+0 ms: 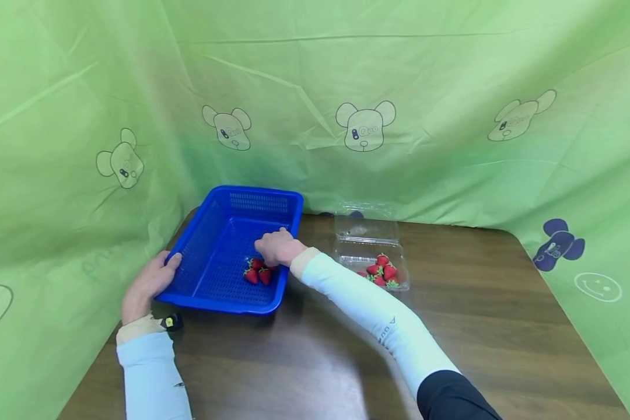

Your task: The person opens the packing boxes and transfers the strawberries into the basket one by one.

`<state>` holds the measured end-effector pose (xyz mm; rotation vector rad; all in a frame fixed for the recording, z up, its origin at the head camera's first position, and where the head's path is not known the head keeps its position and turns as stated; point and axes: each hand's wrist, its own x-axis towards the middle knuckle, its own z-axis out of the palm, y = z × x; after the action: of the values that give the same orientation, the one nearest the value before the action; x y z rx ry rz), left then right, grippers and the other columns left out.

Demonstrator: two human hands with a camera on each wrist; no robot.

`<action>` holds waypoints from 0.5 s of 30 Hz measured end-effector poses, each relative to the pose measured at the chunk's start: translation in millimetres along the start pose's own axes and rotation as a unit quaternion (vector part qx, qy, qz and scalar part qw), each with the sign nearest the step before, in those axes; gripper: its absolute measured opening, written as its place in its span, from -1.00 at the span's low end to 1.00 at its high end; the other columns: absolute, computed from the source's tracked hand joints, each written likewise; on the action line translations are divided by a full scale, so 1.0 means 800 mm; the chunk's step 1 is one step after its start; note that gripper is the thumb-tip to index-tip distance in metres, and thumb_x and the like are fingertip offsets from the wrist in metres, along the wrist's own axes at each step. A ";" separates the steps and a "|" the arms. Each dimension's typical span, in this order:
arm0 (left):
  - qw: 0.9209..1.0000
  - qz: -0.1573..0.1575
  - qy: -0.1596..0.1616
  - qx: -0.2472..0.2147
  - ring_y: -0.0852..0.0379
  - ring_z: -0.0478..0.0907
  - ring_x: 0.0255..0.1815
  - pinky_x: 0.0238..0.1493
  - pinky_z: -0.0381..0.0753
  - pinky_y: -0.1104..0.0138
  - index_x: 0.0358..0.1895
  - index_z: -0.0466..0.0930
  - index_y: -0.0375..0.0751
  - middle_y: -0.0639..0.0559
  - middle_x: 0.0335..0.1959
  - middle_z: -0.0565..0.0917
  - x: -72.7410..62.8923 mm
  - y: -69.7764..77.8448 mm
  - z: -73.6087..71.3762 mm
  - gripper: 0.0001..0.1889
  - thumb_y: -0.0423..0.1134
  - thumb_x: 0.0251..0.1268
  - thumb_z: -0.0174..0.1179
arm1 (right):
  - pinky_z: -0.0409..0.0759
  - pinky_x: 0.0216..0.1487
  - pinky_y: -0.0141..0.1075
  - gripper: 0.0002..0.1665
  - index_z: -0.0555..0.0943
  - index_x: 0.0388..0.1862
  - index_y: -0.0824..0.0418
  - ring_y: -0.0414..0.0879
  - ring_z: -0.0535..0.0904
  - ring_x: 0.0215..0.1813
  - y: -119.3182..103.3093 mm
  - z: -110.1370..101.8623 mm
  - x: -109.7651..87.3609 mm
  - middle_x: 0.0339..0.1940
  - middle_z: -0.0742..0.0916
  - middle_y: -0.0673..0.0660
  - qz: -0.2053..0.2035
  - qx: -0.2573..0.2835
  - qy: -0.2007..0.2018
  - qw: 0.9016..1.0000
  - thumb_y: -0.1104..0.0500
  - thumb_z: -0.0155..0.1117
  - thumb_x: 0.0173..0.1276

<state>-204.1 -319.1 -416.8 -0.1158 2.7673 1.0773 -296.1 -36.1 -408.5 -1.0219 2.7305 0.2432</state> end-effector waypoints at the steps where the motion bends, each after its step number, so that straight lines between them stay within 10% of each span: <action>1: 1.000 0.000 0.000 0.000 -0.31 0.54 0.06 0.05 0.49 0.04 0.36 0.23 -0.62 -0.54 0.14 0.52 0.000 0.000 0.000 -0.32 0.04 0.70 -0.39 | 0.47 0.04 -0.11 -0.91 0.56 -0.33 0.00 -0.08 0.63 -0.14 0.000 0.000 0.000 -0.23 0.76 -0.01 0.001 0.001 0.004 1.000 0.16 0.27 0.41; 8: 1.000 -0.007 -0.006 0.007 -0.33 0.52 0.09 0.12 0.49 -0.08 0.38 0.21 -0.63 -0.56 0.17 0.50 -0.001 0.000 0.001 -0.31 0.06 0.70 -0.39 | 0.54 -0.10 -0.06 -0.90 0.56 -0.35 0.06 -0.06 0.67 -0.23 0.008 -0.002 -0.005 -0.40 0.72 0.00 -0.034 0.028 0.084 0.995 0.22 0.22 0.38; 15: 1.000 -0.007 -0.001 0.003 -0.32 0.54 0.07 0.08 0.51 -0.03 0.37 0.21 -0.63 -0.55 0.15 0.51 -0.003 -0.001 0.001 -0.31 0.06 0.69 -0.39 | 0.46 -0.47 -0.16 -0.80 0.38 -0.45 0.12 -0.11 0.41 -0.50 0.029 -0.024 -0.032 -0.59 0.41 -0.06 -0.083 0.057 0.246 0.964 0.28 0.17 0.31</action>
<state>-201.8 -319.2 -417.2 -0.1330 2.7646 1.0652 -295.4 -7.3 -381.5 -1.4280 3.0071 -0.2253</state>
